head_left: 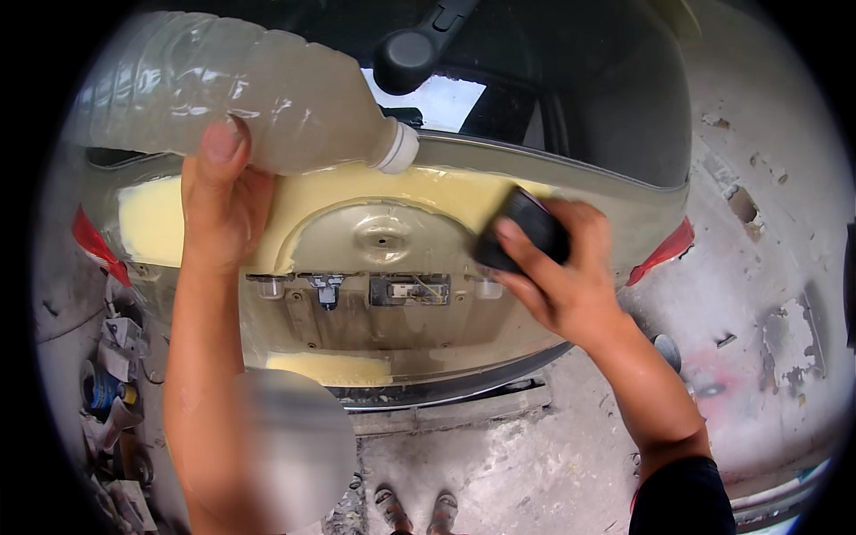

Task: The person sands the rear trunk lid of a car using a sanding block and water. They repeatedly pour water from a plastic bottle onto the surface and rub it with the block, focusing on the area around the trunk latch and the rear edge.

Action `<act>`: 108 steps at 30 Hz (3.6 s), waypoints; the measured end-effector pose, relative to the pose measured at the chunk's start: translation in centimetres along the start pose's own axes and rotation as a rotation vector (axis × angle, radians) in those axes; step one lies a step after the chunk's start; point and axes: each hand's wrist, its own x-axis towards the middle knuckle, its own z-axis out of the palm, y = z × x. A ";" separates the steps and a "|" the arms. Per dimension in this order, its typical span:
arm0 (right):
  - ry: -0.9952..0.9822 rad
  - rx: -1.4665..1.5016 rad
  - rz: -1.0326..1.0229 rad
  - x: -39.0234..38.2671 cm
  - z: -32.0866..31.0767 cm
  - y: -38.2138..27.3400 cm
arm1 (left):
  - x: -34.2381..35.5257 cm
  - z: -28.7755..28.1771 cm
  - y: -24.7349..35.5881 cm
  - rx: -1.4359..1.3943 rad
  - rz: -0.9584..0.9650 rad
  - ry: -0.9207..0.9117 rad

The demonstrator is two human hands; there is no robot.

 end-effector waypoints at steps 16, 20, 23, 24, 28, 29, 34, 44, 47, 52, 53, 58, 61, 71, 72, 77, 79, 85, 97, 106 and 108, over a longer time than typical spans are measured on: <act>0.021 -0.049 -0.032 -0.3 0.4 -0.2 | 0.7 0.0 -0.2 -0.071 0.006 -0.152; 0.027 -0.044 -0.055 3.2 1.0 -1.2 | 1.0 -3.4 -0.9 -0.108 -0.029 -0.056; 0.011 -0.030 -0.073 -2.8 0.0 1.9 | 1.5 -3.8 -0.9 -0.161 -0.028 -0.063; 0.007 -0.036 -0.069 -3.4 -0.1 2.1 | 1.3 -3.8 -1.3 -0.161 -0.020 -0.083; 0.008 -0.062 -0.133 2.5 0.6 -0.4 | 1.6 -4.6 -1.3 -0.143 -0.033 -0.097; -0.004 -0.064 -0.119 4.1 0.7 -1.3 | 1.7 -4.5 -1.1 -0.118 -0.037 -0.085; -0.020 -0.029 -0.096 -2.4 -0.6 2.5 | 1.5 -4.9 -1.1 -0.160 -0.043 -0.067; -0.005 -0.017 -0.106 0.7 0.4 0.8 | 1.5 -4.2 -0.8 -0.079 -0.068 -0.058; 0.009 -0.044 -0.072 -1.8 -0.5 2.1 | 1.5 -2.8 -0.7 -0.055 -0.031 -0.122; 0.073 -0.101 -0.183 6.6 1.1 -1.5 | 1.0 1.5 -0.2 -0.058 0.031 -0.149; 0.075 -0.092 -0.196 6.8 1.2 -1.5 | 1.0 1.3 -0.3 -0.058 0.029 -0.141; 0.010 -0.088 -0.114 1.8 -0.6 1.1 | 1.0 0.8 0.5 -0.020 -0.005 -0.118; 0.063 -0.130 -0.202 7.3 1.1 -2.4 | 1.5 -1.5 -0.5 -0.022 -0.031 -0.059; 0.057 -0.178 -0.274 8.1 1.1 -2.8 | 1.0 -2.9 0.9 -0.086 0.104 -0.002; 0.069 -0.194 -0.298 9.2 1.8 -3.4 | 0.9 -1.1 0.5 -0.092 0.169 -0.024; -0.069 -0.213 -0.240 5.9 -0.7 -1.3 | 0.6 0.4 1.1 -0.102 0.167 0.072; -0.063 -0.212 -0.238 5.5 -0.8 -0.9 | 0.6 0.6 1.3 -0.100 0.147 0.069; 0.026 -0.195 -0.335 9.1 1.2 -3.3 | 0.8 0.6 0.8 -0.073 0.193 -0.001; -0.030 -0.214 -0.266 6.3 -0.1 -2.2 | 0.5 0.2 2.8 -0.191 0.042 -0.038; 0.054 -0.214 -0.341 8.6 1.1 -3.2 | 0.8 1.0 1.7 -0.068 0.119 0.010; -0.053 -0.234 -0.240 6.0 -0.7 -2.3 | 0.8 0.4 1.4 -0.090 0.123 0.011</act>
